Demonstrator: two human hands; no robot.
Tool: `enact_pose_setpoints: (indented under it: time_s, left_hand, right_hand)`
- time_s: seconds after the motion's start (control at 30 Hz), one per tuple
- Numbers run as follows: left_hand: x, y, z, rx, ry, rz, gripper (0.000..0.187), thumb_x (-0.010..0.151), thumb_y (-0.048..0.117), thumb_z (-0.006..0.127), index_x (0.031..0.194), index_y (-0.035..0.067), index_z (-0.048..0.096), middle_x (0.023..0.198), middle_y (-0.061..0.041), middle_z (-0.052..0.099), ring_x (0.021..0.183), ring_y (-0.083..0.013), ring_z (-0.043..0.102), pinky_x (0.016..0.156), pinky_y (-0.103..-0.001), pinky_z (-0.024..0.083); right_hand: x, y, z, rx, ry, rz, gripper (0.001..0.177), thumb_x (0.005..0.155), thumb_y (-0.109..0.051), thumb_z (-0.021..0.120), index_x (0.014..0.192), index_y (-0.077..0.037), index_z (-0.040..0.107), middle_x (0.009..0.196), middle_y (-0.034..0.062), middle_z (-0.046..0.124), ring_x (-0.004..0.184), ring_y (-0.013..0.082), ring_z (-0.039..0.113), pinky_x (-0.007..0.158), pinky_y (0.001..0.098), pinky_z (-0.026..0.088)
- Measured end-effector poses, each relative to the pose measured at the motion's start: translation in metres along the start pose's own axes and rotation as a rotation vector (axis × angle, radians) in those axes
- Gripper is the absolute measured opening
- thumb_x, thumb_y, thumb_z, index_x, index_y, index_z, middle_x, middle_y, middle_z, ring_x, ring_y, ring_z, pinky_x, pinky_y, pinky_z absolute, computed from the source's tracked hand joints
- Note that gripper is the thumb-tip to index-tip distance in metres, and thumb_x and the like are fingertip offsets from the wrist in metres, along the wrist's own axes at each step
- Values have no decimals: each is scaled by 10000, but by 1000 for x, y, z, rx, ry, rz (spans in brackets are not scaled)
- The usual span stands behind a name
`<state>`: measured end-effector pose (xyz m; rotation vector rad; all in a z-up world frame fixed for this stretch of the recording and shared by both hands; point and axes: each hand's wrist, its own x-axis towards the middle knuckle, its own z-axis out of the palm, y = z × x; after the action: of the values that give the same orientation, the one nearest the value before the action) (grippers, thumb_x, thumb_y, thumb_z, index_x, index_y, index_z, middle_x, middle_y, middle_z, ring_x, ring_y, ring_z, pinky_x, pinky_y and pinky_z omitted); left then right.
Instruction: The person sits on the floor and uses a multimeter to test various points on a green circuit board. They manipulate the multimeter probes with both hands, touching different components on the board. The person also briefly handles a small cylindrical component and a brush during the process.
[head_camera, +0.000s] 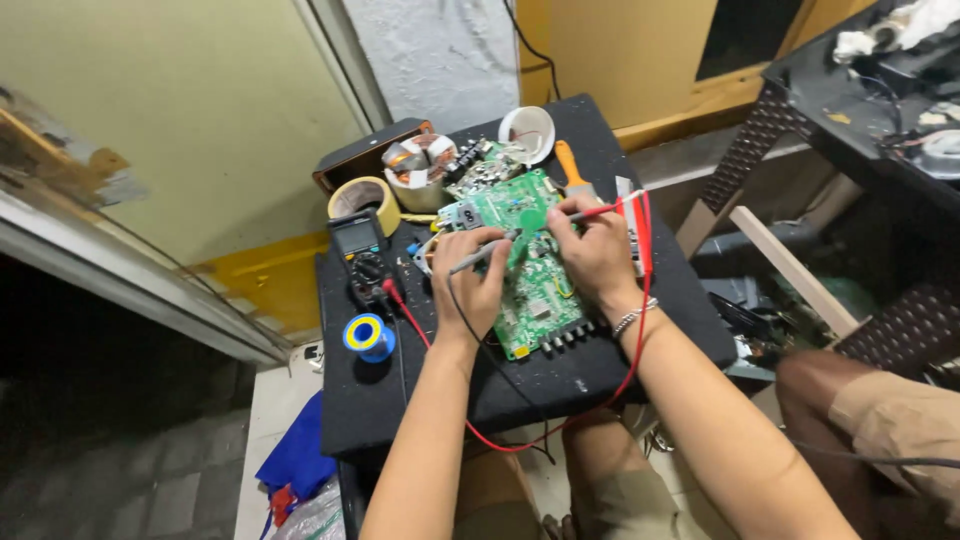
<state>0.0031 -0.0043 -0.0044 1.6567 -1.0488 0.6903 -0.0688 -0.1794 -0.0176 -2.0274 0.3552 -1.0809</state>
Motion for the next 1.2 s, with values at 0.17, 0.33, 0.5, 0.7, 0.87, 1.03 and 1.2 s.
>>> enact_pose_setpoints:
  time_s: [0.17,0.33,0.5,0.7,0.87,1.03,1.2]
  left_hand:
    - [2,-4,1,-8,-74,-90,185,985,319,712,961,137,728,879,-45,727,965,-278,673,927,-414,481]
    - [2,-2,-1,-18,-118,-158,209,1003,345,688,946,146,721,858,-33,721,986,-258,662,963,-423,459]
    - [2,-4,-1,22,-125,-147,213,993,389,687,943,183,708,851,-20,719,1001,-264,671,962,-421,470]
    - [6,3,-6,-8,-133,-193,233,1009,387,662,934,172,713,837,-23,719,988,-254,675,971,-421,460]
    - [6,1,-4,-3,-133,-195,231,1001,391,667,933,175,713,834,-18,719,993,-257,679,976,-425,461]
    - [4,-1,-3,20,-145,-195,229,999,396,664,931,181,707,821,-18,712,996,-264,678,980,-429,462]
    - [3,-4,-2,28,-140,-198,267,997,437,647,934,186,710,845,-17,721,1016,-261,673,992,-436,455]
  right_hand:
    - [1,5,4,3,-9,60,124,916,-294,713,845,-198,747,693,104,672,768,285,702,745,393,546]
    - [-1,3,3,41,12,129,149,911,-269,681,816,-168,735,634,95,647,710,240,663,706,367,529]
    - [-2,0,3,17,-8,74,167,909,-258,691,789,-153,738,641,121,644,670,253,648,663,363,520]
    - [-2,-3,1,58,-82,-31,137,920,-174,671,826,-108,744,724,130,700,732,299,670,736,405,529]
    - [-3,-3,2,11,-88,-192,126,911,-178,709,815,-100,737,737,152,700,774,374,694,750,440,546]
    - [-6,2,5,14,-72,-318,115,914,-132,726,804,-99,724,747,136,700,787,369,694,789,435,548]
    - [-9,-12,-4,51,-134,-471,20,908,-83,766,903,-102,762,849,130,749,851,367,720,812,439,556]
